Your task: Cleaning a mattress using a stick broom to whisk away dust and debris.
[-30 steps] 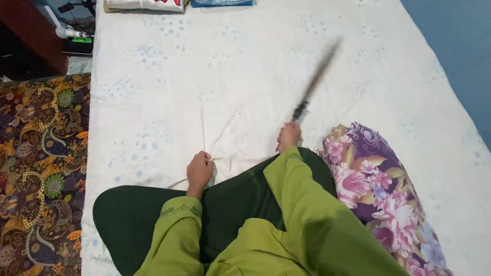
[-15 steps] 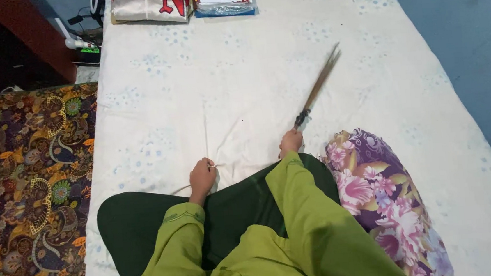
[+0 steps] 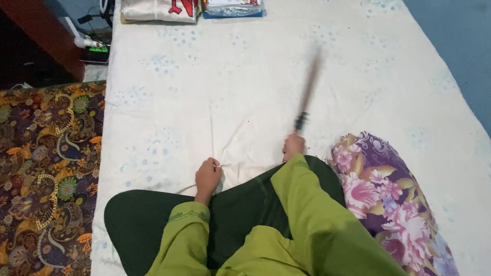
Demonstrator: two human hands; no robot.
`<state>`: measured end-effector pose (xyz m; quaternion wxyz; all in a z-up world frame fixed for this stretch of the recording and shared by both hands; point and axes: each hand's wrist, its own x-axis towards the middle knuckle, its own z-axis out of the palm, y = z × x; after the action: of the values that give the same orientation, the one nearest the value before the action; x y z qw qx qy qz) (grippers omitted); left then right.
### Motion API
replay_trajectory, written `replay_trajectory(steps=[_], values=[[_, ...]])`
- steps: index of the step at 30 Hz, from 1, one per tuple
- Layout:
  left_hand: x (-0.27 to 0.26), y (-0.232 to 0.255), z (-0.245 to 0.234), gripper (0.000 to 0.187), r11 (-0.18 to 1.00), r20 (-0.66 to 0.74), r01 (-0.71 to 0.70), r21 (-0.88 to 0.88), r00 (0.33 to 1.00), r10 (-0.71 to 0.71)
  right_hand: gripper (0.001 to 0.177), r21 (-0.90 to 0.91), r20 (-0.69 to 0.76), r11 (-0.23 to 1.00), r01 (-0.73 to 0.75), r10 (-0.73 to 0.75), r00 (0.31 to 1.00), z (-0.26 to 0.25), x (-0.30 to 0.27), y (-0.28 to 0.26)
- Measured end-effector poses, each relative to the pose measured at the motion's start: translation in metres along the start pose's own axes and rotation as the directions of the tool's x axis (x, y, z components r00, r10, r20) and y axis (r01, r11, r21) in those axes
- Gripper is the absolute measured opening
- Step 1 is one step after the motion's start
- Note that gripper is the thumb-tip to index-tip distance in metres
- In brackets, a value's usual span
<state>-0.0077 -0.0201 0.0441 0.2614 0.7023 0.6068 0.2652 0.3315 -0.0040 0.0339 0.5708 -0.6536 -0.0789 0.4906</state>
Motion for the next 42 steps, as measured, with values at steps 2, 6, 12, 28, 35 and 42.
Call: replay_trajectory(steps=[2,6,12,28,35,42], values=[[0.0,-0.008,0.004,0.015,0.998,0.0,-0.064,0.021,0.998,0.064,0.022,0.225,-0.232,0.972,0.066,-0.013,0.973,-0.007,0.011,0.006],[-0.004,0.004,-0.004,0.015,1.0,0.023,-0.012,0.028,1.0,0.011,0.031,0.363,-0.181,0.909,0.205,-0.147,0.972,-0.004,0.015,0.009],[-0.003,-0.003,0.0,0.014,0.996,-0.055,-0.087,-0.009,0.995,0.086,0.014,-0.208,0.376,0.925,0.318,-0.224,0.899,0.021,-0.049,-0.02],[-0.004,0.002,-0.005,0.015,0.999,-0.011,-0.034,-0.014,0.999,0.034,0.019,-0.008,-0.027,0.949,0.315,-0.315,0.949,-0.013,-0.01,-0.031],[-0.003,-0.001,0.001,0.015,1.0,0.009,-0.012,0.018,1.0,0.011,0.027,0.358,0.081,0.922,0.148,-0.188,0.979,-0.128,0.162,0.034],[-0.003,0.008,-0.002,0.013,0.998,-0.061,-0.041,0.055,0.997,0.044,0.032,0.27,-0.713,0.847,0.457,-0.143,0.687,-0.145,0.155,0.019]])
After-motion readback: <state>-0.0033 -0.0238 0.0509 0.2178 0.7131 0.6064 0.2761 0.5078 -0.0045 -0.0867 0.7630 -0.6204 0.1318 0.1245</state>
